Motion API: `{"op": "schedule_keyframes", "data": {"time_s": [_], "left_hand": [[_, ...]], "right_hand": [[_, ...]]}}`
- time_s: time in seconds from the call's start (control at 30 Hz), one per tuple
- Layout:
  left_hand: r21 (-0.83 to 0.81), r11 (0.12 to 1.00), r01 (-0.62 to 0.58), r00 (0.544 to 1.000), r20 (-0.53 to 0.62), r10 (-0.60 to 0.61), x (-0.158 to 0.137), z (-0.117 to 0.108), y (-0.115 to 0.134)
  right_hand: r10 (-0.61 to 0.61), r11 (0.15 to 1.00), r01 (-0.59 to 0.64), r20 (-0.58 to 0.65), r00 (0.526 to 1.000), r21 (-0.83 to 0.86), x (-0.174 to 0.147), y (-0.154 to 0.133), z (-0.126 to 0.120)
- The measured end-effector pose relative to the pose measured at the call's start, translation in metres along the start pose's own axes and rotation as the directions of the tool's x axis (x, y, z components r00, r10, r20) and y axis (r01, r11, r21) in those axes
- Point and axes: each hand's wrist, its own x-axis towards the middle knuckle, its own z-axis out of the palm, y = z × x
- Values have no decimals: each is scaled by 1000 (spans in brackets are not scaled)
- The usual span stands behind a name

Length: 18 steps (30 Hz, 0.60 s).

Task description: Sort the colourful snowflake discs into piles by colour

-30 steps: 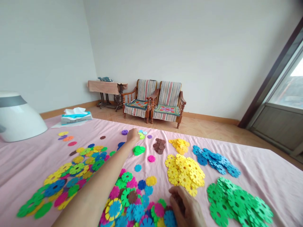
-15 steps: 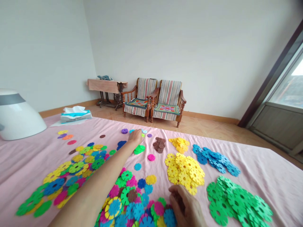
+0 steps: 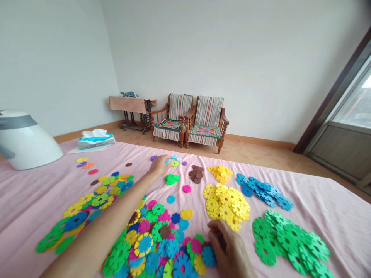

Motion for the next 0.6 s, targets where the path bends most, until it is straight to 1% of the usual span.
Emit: {"op": "schedule_keyframes", "data": {"time_s": [0.07, 0.17, 0.27, 0.33, 0.4, 0.47, 0.53, 0.6], "left_hand": [[-51, 998, -34, 999, 32, 36, -18, -16, -6], [-130, 986, -106, 983, 135, 124, -51, -41, -12], [-200, 965, -167, 938, 269, 218, -85, -63, -10], [-263, 948, -180, 889, 370, 271, -104, -74, -5], [-292, 933, -211, 847, 422, 324, -118, -81, 0], [-287, 922, -259, 821, 437, 367, -127, -82, 4], [-266, 916, -300, 809, 438, 393, -132, -78, 6], [-253, 912, -322, 808, 429, 404, -133, -71, 6]], "right_hand": [[15, 1000, -14, 18, 1000, -12, -1, -2, -3], [26, 998, -23, 62, 998, -53, 0, -5, -7], [33, 996, -25, 95, 995, -81, 1, -5, -9], [34, 995, -25, 103, 994, -91, 2, -4, -9], [34, 995, -23, 108, 994, -101, 2, -3, -9], [31, 994, -18, 111, 993, -109, 1, -3, -9], [32, 994, -20, 109, 994, -111, 1, -4, -9], [39, 994, -28, 108, 993, -106, 0, -5, -9]]}}
